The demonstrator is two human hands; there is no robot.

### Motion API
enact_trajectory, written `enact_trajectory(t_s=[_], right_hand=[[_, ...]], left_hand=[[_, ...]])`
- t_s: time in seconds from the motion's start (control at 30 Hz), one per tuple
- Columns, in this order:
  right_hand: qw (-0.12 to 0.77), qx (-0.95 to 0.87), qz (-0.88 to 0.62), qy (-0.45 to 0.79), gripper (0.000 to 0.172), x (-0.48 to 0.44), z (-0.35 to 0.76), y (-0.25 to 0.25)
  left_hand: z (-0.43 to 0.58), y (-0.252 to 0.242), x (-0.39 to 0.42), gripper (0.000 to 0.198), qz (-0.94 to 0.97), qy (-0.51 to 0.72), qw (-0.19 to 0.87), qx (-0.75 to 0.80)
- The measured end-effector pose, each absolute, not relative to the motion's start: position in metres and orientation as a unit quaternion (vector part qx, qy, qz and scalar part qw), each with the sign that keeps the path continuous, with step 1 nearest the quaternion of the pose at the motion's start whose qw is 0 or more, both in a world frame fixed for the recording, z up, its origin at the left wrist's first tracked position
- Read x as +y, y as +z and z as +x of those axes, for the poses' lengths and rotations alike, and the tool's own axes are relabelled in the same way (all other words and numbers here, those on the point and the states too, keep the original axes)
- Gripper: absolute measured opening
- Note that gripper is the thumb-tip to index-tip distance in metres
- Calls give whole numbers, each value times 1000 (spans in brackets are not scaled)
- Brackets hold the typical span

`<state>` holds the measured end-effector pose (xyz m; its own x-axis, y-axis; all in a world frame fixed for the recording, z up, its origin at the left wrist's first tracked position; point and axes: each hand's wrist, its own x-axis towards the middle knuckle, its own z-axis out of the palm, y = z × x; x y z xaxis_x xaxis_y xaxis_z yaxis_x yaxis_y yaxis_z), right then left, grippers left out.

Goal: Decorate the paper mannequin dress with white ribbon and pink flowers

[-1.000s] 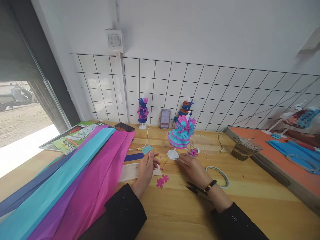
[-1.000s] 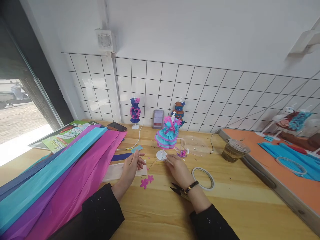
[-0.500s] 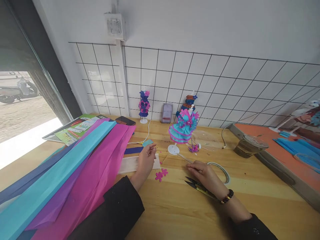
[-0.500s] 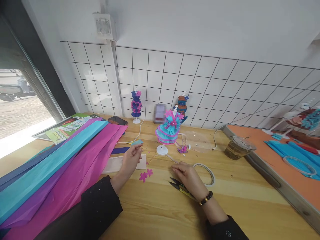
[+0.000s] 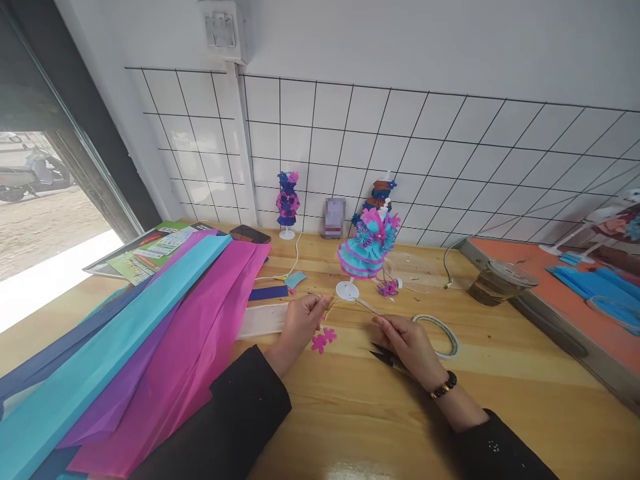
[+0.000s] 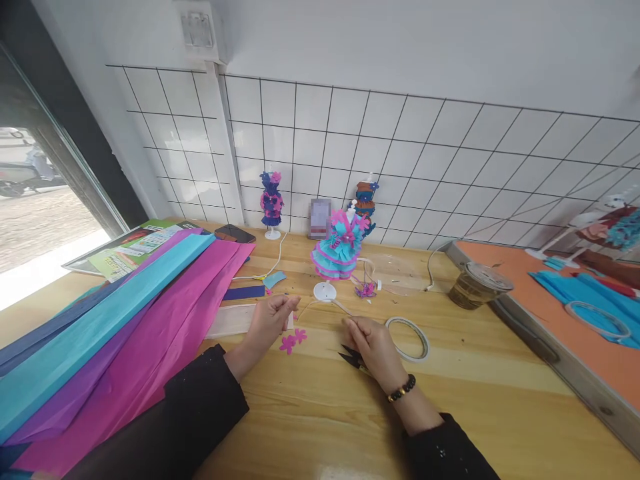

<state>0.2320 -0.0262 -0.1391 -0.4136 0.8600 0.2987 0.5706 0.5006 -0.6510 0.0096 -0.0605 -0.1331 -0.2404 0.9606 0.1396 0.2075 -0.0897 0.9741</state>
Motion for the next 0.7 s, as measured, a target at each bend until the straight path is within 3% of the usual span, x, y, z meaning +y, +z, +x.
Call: enact_trajectory(t_s=[0.17,0.4,0.53,0.7], right_hand=[[346,-799,-422,253,34,-19,236,-149],[355,-778,-436,280,28,-18,237,-149],[353,-757,-446,323,32,-23,237,-144],[330,-745,-470,339,35,-26,238,-136]], left_hand=[[4,-131,-58,51,496,541,308,606],[-11,-135,-48,51,446,595,264,614],[-17,-133,-47,53,479,552,266,629],[-17,-133,-50,42,587,451,233,631]])
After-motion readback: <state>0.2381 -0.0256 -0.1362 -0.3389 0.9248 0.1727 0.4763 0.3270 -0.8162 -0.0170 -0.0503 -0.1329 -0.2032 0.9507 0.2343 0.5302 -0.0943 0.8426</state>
